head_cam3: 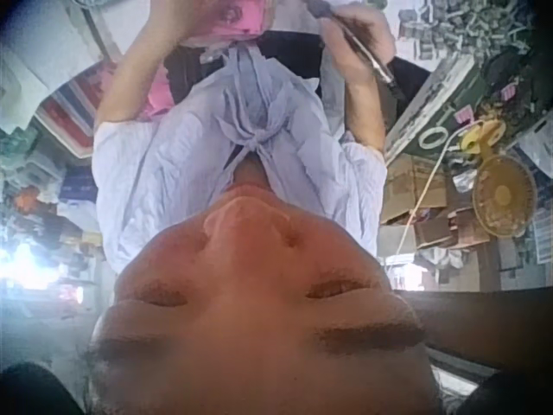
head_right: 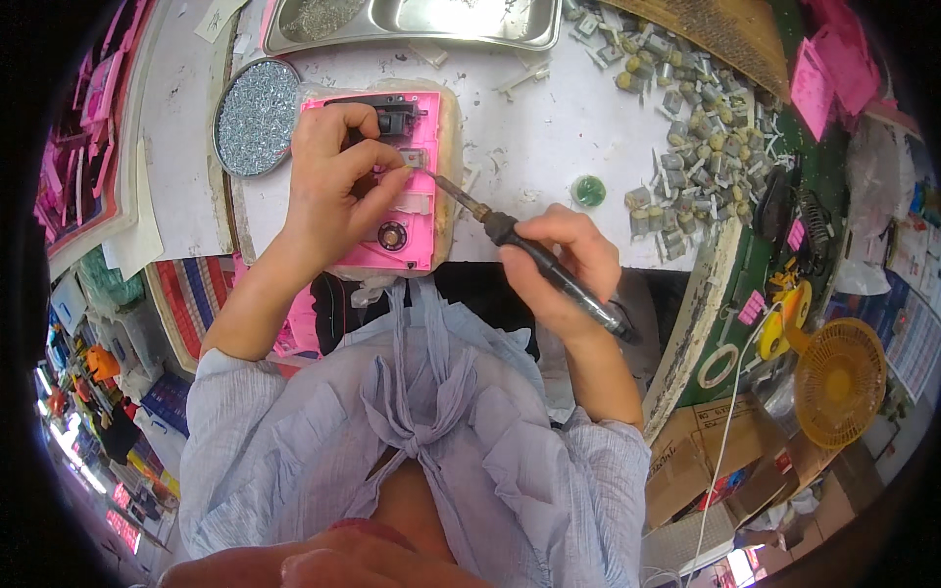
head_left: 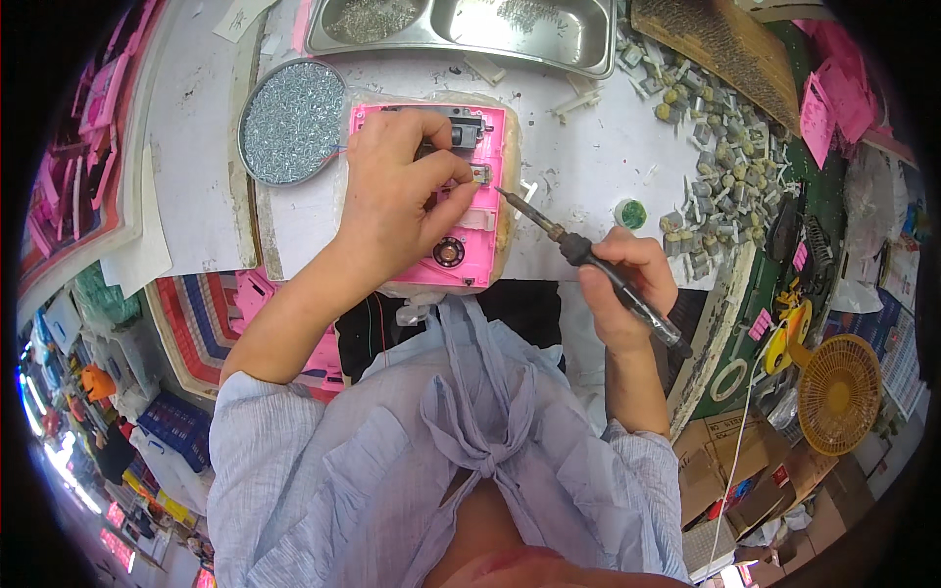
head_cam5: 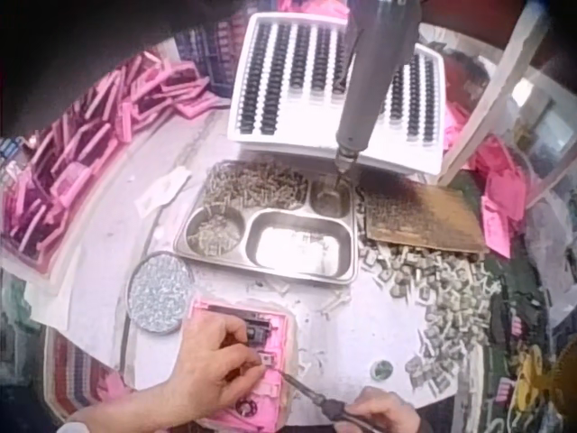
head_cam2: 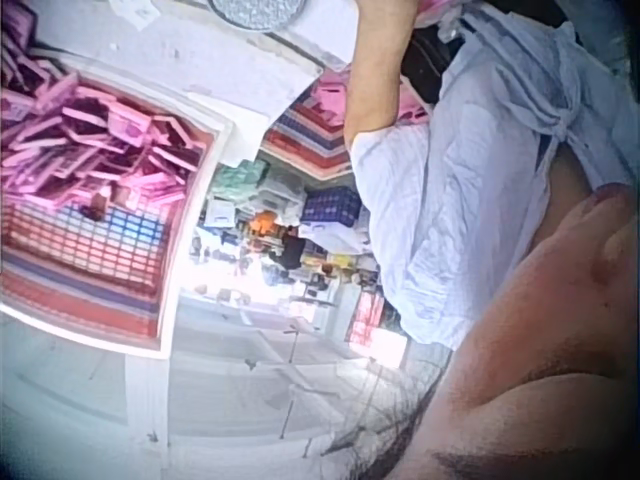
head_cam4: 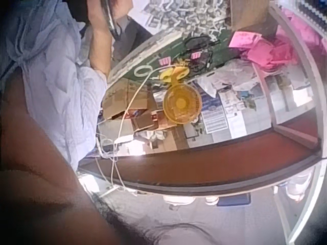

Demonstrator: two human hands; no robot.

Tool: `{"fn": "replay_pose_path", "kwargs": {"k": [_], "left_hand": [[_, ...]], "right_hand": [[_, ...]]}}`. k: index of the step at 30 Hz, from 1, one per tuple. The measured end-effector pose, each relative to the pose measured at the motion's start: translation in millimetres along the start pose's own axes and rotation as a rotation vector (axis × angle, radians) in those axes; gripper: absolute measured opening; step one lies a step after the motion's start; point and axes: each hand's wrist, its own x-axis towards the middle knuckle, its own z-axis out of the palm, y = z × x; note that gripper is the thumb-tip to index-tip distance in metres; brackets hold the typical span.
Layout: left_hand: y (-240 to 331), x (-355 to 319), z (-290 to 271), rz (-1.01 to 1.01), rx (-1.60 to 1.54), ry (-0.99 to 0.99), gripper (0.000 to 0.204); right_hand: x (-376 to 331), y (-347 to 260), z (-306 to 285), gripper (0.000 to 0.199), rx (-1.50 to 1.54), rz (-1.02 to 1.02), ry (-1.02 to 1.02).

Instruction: Soldering wires and assembling electronic components into a pink toy casing.

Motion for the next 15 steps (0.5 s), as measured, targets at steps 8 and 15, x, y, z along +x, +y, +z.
{"fn": "replay_pose_path", "kwargs": {"k": [8, 15], "left_hand": [[0.1, -1.2, -2.4, -0.023, 0.011, -0.025, 0.018], [-0.3, -1.1, -3.3, -0.032, 0.004, -0.037, 0.018]], "right_hand": [[3.0, 7.2, 3.1, 0.029, -0.083, -0.010, -0.031], [5.0, 8.5, 5.3, 0.029, -0.094, -0.006, -0.048]]}}
